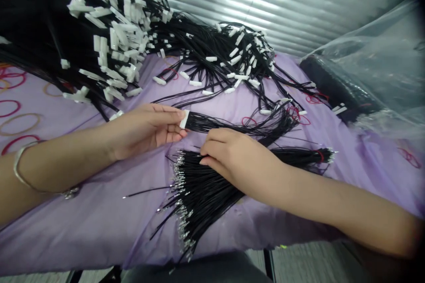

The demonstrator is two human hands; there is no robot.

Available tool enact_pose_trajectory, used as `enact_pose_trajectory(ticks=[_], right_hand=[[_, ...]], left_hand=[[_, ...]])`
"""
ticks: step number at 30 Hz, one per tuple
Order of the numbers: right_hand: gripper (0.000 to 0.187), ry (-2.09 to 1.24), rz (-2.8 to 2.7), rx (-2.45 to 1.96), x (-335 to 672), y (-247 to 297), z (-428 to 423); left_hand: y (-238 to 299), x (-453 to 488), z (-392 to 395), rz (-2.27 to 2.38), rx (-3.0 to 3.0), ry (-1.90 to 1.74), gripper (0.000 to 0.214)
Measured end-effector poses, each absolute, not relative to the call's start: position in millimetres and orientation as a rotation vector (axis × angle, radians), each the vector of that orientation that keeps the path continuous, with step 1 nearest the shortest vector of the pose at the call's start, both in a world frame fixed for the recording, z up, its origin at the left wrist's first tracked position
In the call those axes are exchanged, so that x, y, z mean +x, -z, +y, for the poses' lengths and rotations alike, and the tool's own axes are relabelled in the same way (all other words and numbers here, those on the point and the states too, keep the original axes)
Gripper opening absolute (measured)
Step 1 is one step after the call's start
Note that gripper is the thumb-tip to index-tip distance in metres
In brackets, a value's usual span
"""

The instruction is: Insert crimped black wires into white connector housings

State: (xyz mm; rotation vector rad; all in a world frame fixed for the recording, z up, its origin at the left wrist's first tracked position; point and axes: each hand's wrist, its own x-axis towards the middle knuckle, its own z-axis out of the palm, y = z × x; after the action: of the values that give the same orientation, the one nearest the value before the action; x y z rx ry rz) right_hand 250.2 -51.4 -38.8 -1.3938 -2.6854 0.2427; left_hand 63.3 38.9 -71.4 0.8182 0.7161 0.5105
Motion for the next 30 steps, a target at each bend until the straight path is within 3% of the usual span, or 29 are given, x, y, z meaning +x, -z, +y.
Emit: enact_pose_trajectory(ticks=[7, 18, 22, 30], right_hand=[[0.014, -0.511, -2.405, -1.244, 253.8, 32.4, -46.5], [0.024, -0.212, -2.357, -1.145, 256.6, 25.4, -44.1], [0.014, -0.083, -2.225, -1.136, 254.8, 33.1, -37.9], [0.012, -0.278, -2.175, -1.255, 263.3, 11.3, -33.9]], left_hand=[[72.0, 60.8, 37.8, 0.674, 0.876, -0.472, 0.014], [72.0, 61.1, 35.6, 0.623, 0.935, -0.466, 0.009], [72.2, 60.9, 35.0, 0.589, 1.011, -0.410, 0.010], [77.1, 60.4, 38.6, 0.584, 0.935, -0.439, 0.009]])
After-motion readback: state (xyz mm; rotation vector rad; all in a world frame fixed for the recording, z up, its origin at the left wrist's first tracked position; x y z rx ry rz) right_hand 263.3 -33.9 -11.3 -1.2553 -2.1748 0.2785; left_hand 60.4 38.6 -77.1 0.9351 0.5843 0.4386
